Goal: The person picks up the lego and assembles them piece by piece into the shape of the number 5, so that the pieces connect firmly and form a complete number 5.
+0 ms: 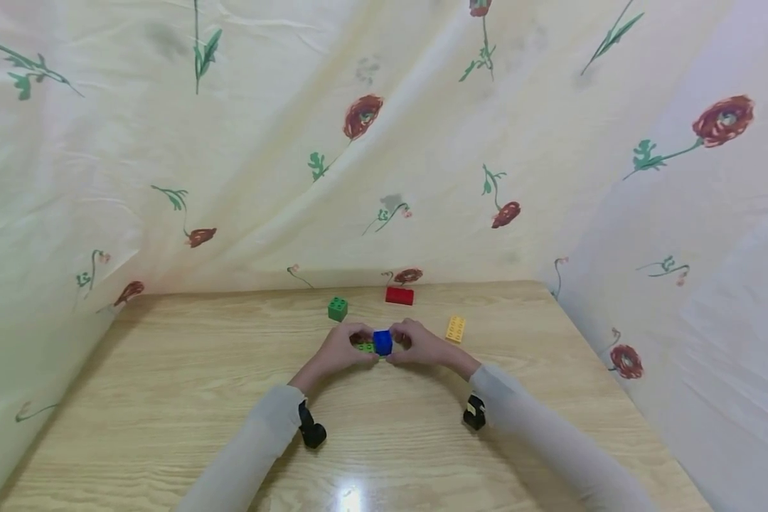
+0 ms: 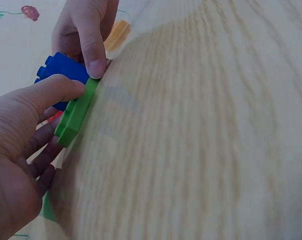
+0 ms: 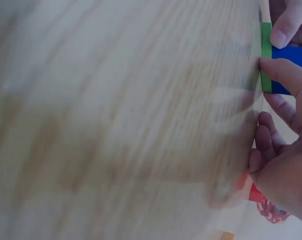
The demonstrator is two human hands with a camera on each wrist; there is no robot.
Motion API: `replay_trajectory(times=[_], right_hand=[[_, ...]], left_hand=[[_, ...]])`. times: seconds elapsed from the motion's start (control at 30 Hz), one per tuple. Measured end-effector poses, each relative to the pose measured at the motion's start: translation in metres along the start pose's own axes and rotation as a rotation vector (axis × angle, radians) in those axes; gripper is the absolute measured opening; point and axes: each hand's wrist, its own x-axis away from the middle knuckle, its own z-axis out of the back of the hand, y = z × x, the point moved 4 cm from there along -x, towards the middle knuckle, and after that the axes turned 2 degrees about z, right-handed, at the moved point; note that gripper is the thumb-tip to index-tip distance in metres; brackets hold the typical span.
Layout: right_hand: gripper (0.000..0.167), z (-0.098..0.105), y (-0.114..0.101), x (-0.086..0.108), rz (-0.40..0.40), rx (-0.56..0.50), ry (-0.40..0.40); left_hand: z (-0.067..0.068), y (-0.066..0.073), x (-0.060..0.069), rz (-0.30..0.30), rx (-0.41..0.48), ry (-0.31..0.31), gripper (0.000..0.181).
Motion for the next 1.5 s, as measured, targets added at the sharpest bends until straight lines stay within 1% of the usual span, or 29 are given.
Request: replay_trajectory(times=[0.13, 0.2, 0.33, 0.5, 0.67, 0.83, 0.97, 1.1, 1.3, 1.5], right_hand=[[0.037, 0.003, -0.001, 0.001, -0.003, 0.032, -0.015], [0.041, 0.005, -0.002, 0.003, 0.003, 0.058, -0.025], [0.046, 0.014, -0.005, 0.009, 0.024, 0.111, -0.048], [0.041, 0.032, -0.003, 0.021, 0.006, 0.109, -0.062], [0.038, 0.057, 0.01, 0.035, -0.01, 0.136, -0.019], [0.039, 0.083, 0.032, 0.048, -0.043, 0.163, 0.033], [0.04, 0.097, 0.048, 0.056, -0.029, 0.166, 0.079], [0.038, 0.102, 0.06, 0.06, -0.02, 0.161, 0.098], [0.039, 0.101, 0.072, 0.06, -0.038, 0.146, 0.087], [0.047, 0.098, 0.083, 0.054, -0.125, 0.122, 0.064]], left_hand=[[-0.001, -0.004, -0.001, 0.002, 0.007, -0.013, 0.033], [-0.001, -0.005, -0.001, -0.003, 0.006, -0.016, 0.033], [-0.002, -0.007, -0.001, 0.007, 0.014, -0.014, 0.035], [-0.002, -0.009, 0.0, -0.002, 0.027, -0.001, 0.036], [-0.002, -0.011, 0.0, -0.007, 0.037, 0.009, 0.036], [-0.001, -0.01, 0.001, -0.008, 0.044, 0.016, 0.035], [-0.001, -0.01, 0.001, -0.008, 0.048, 0.014, 0.035], [0.0, -0.009, 0.002, -0.003, 0.052, 0.015, 0.035], [-0.001, -0.009, 0.001, -0.001, 0.047, 0.016, 0.037], [-0.003, -0.01, 0.0, -0.003, 0.038, 0.014, 0.038]])
